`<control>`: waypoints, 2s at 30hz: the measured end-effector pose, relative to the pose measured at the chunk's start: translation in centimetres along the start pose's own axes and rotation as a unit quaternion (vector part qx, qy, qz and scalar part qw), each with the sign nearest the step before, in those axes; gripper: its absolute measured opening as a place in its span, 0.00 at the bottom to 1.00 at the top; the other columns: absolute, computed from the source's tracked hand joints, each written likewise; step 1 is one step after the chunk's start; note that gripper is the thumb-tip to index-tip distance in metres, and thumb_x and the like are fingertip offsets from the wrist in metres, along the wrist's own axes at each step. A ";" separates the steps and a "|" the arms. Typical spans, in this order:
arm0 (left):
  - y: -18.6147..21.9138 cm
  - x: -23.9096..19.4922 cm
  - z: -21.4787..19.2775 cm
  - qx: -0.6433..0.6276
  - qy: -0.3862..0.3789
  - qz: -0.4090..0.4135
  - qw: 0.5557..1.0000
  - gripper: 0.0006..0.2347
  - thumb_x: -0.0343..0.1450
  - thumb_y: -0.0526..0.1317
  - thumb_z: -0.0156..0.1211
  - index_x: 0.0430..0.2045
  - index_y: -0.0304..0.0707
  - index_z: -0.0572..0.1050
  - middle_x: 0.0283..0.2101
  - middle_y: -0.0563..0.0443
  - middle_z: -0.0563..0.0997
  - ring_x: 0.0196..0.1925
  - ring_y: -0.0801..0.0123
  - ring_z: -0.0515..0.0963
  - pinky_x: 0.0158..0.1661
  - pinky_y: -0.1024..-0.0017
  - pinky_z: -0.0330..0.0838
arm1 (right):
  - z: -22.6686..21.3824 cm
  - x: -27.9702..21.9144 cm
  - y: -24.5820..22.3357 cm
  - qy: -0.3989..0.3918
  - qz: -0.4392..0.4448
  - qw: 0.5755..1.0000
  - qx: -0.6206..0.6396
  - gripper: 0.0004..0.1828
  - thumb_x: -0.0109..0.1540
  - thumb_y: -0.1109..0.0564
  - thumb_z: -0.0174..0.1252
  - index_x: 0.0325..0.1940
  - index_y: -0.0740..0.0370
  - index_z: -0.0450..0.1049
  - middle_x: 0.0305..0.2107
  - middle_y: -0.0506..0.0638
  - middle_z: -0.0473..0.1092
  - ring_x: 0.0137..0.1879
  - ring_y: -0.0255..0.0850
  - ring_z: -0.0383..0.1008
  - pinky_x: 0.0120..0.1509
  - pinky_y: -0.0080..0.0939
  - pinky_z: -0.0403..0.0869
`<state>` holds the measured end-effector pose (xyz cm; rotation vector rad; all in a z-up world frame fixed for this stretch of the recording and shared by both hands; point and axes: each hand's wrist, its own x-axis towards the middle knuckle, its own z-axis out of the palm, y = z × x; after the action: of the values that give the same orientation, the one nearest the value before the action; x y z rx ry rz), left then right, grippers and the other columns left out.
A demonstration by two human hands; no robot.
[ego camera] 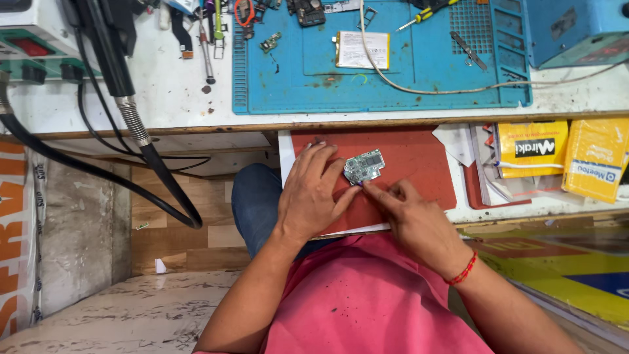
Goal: The person scrapes a small circuit board with a purple tool, then uses a hot air gun to apply heat to the board. The task involves cleaning and heating components on the board.
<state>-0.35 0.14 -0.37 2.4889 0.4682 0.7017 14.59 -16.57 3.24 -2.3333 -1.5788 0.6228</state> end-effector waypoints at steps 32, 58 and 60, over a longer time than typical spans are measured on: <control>0.7 0.7 -0.7 -0.003 -0.016 0.011 1.000 0.22 0.63 0.47 0.72 0.43 0.27 0.78 0.53 0.37 0.76 0.60 0.45 0.72 0.61 0.50 0.64 | 0.1 -0.5 -0.2 0.057 0.032 0.997 0.047 0.29 0.61 0.59 0.54 0.67 0.44 0.70 0.43 0.53 0.72 0.36 0.58 0.77 0.37 0.57 0.76; 1.4 1.5 -0.6 0.011 -0.028 -0.007 1.000 0.20 0.61 0.45 0.72 0.42 0.31 0.79 0.52 0.41 0.77 0.59 0.46 0.72 0.59 0.52 0.65 | -1.0 -0.1 0.1 0.042 0.031 0.997 0.055 0.27 0.63 0.57 0.52 0.67 0.43 0.69 0.44 0.55 0.71 0.38 0.58 0.77 0.38 0.57 0.75; 1.4 1.4 -0.6 0.012 -0.026 -0.008 1.000 0.20 0.61 0.45 0.72 0.42 0.31 0.79 0.52 0.41 0.77 0.59 0.46 0.72 0.59 0.52 0.65 | -1.0 0.1 0.3 0.098 0.068 0.992 0.042 0.25 0.65 0.56 0.50 0.68 0.44 0.69 0.46 0.55 0.72 0.37 0.59 0.77 0.39 0.57 0.75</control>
<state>0.75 -0.11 1.34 2.5162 0.4788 0.6286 15.36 -16.61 3.97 -2.3716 -1.2934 0.4623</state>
